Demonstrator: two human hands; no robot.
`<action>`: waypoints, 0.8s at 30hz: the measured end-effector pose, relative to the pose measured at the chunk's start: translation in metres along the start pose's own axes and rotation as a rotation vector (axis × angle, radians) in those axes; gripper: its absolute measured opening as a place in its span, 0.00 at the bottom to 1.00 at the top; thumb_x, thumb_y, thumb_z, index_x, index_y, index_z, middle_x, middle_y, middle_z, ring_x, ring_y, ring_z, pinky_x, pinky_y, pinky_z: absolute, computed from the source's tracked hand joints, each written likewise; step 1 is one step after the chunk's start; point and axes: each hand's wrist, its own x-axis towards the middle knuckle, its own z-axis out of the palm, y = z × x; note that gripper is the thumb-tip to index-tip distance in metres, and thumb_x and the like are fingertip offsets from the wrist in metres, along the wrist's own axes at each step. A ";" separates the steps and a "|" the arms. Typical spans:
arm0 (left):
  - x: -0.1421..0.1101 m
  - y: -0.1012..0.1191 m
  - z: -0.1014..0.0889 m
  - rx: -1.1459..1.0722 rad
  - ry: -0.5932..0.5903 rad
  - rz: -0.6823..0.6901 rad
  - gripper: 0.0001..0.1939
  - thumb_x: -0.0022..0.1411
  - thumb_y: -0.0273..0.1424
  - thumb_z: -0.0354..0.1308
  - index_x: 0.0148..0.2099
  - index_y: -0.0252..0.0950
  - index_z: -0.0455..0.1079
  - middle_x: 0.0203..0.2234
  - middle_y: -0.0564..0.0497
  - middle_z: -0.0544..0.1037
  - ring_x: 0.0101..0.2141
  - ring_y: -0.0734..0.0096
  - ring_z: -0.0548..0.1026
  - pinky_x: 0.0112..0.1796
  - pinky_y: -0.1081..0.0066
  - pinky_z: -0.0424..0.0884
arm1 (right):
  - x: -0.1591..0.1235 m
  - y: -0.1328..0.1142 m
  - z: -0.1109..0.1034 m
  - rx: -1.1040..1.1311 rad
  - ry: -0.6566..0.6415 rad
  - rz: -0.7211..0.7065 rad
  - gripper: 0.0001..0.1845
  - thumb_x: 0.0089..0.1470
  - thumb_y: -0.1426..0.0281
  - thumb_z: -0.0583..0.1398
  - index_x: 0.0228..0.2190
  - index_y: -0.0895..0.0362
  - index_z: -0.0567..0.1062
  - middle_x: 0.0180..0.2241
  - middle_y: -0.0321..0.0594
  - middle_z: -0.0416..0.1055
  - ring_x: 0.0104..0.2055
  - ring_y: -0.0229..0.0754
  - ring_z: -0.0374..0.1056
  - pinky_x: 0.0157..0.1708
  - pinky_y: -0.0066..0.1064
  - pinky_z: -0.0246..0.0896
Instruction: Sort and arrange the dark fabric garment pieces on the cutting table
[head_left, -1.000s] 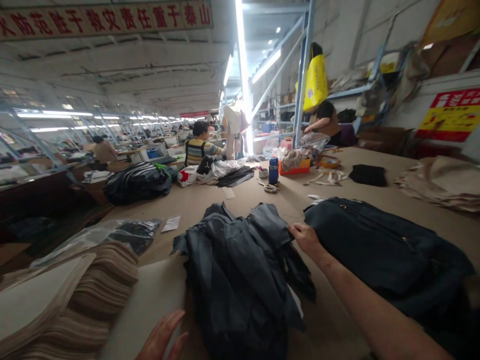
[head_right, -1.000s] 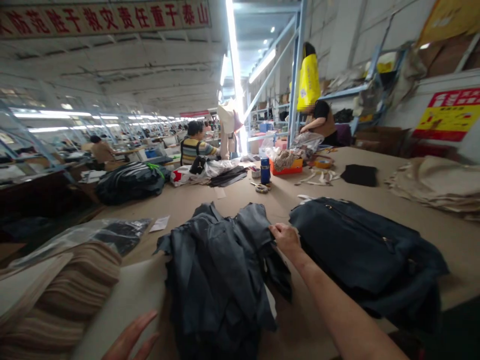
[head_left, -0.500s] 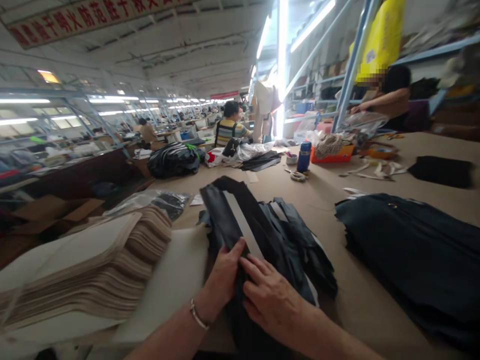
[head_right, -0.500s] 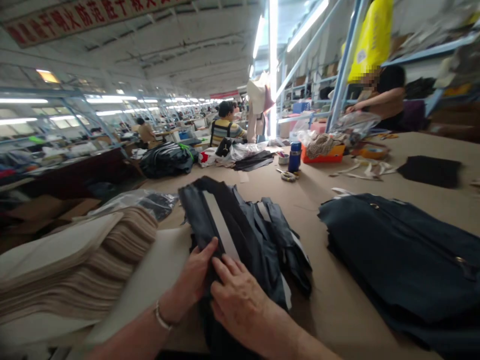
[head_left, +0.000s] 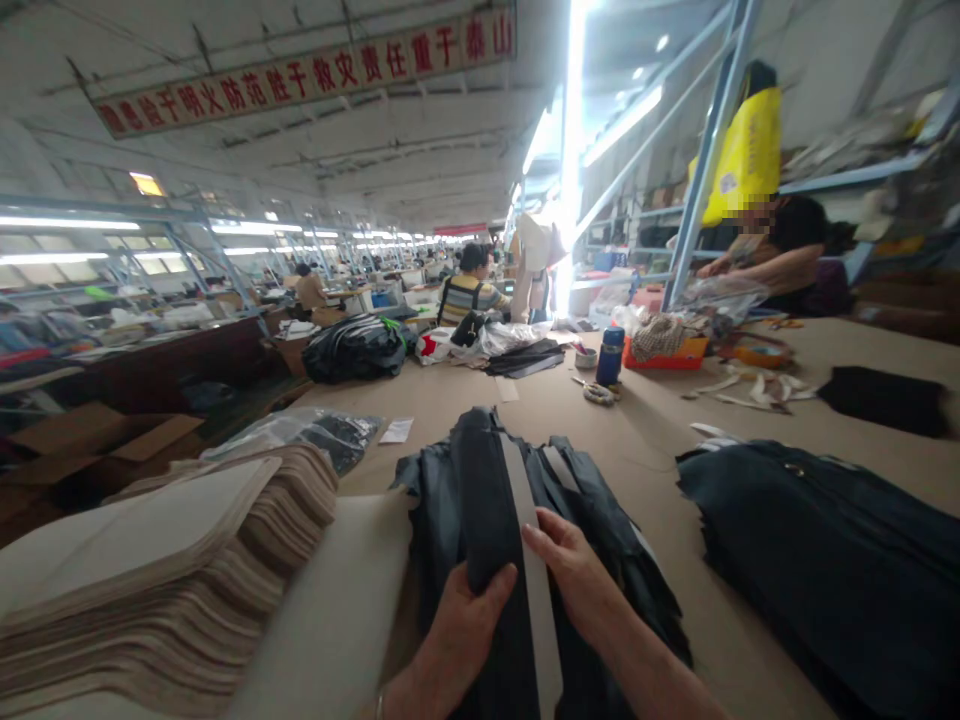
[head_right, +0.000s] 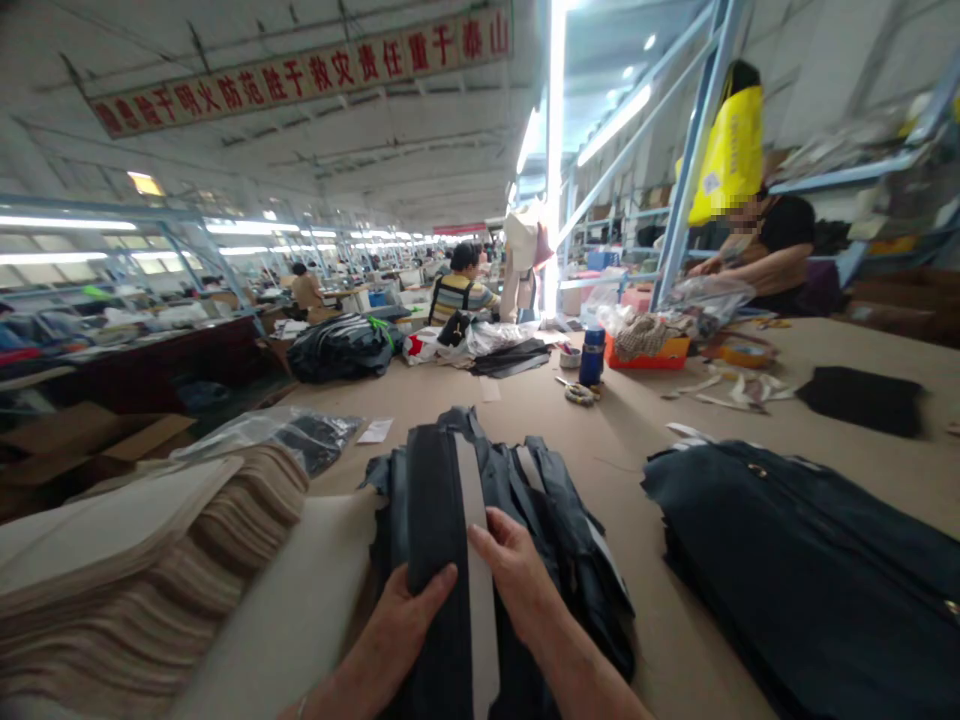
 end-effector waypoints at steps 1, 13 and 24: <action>0.003 -0.001 -0.002 0.017 -0.022 0.017 0.27 0.48 0.45 0.66 0.43 0.28 0.72 0.33 0.41 0.81 0.34 0.60 0.79 0.37 0.66 0.75 | 0.003 0.000 0.001 -0.014 0.021 -0.005 0.19 0.53 0.55 0.59 0.37 0.58 0.71 0.33 0.38 0.73 0.33 0.41 0.68 0.38 0.33 0.65; -0.002 0.045 -0.024 -0.245 0.199 0.251 0.29 0.45 0.48 0.67 0.46 0.38 0.70 0.39 0.46 0.77 0.34 0.65 0.75 0.33 0.69 0.72 | 0.030 -0.074 0.029 -1.393 0.101 -0.785 0.07 0.55 0.77 0.59 0.28 0.54 0.69 0.31 0.35 0.68 0.34 0.42 0.65 0.34 0.31 0.55; 0.008 0.034 -0.041 -0.457 -0.055 0.019 0.22 0.41 0.45 0.71 0.37 0.40 0.73 0.33 0.47 0.77 0.36 0.61 0.76 0.33 0.69 0.73 | 0.025 -0.021 0.052 -1.232 -0.041 -0.851 0.10 0.46 0.82 0.58 0.25 0.55 0.65 0.28 0.35 0.67 0.31 0.39 0.64 0.31 0.29 0.59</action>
